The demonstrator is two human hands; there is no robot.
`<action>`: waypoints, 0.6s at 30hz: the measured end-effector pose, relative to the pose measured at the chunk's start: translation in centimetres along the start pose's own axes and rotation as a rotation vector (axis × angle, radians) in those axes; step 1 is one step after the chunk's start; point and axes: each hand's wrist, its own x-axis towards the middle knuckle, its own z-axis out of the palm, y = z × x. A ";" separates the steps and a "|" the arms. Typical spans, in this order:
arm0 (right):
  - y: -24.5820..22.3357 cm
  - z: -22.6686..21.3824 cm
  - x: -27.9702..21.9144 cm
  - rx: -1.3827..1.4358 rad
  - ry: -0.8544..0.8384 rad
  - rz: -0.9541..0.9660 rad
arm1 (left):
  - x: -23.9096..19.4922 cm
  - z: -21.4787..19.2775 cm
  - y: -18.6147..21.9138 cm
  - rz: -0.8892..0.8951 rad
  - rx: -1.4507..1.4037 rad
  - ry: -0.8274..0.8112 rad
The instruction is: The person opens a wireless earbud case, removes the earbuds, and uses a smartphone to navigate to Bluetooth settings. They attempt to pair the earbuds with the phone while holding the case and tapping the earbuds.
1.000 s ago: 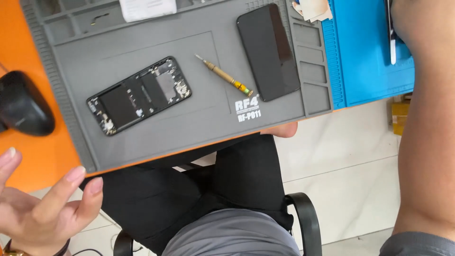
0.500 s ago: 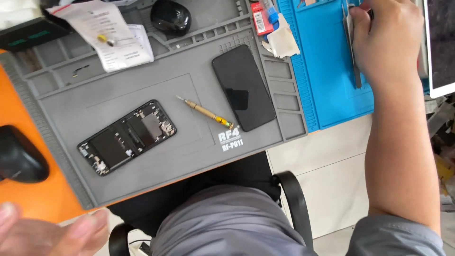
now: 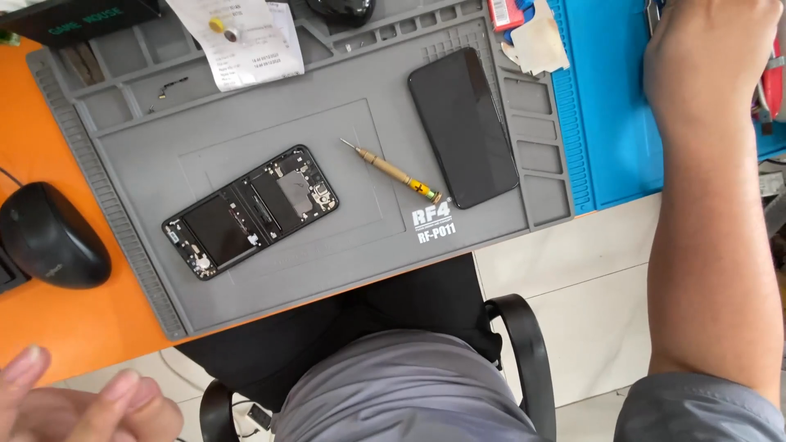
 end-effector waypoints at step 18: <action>0.5 -2.1 -2.0 0.751 -0.260 0.312 | 4.8 3.5 2.6 -0.422 -0.066 -0.102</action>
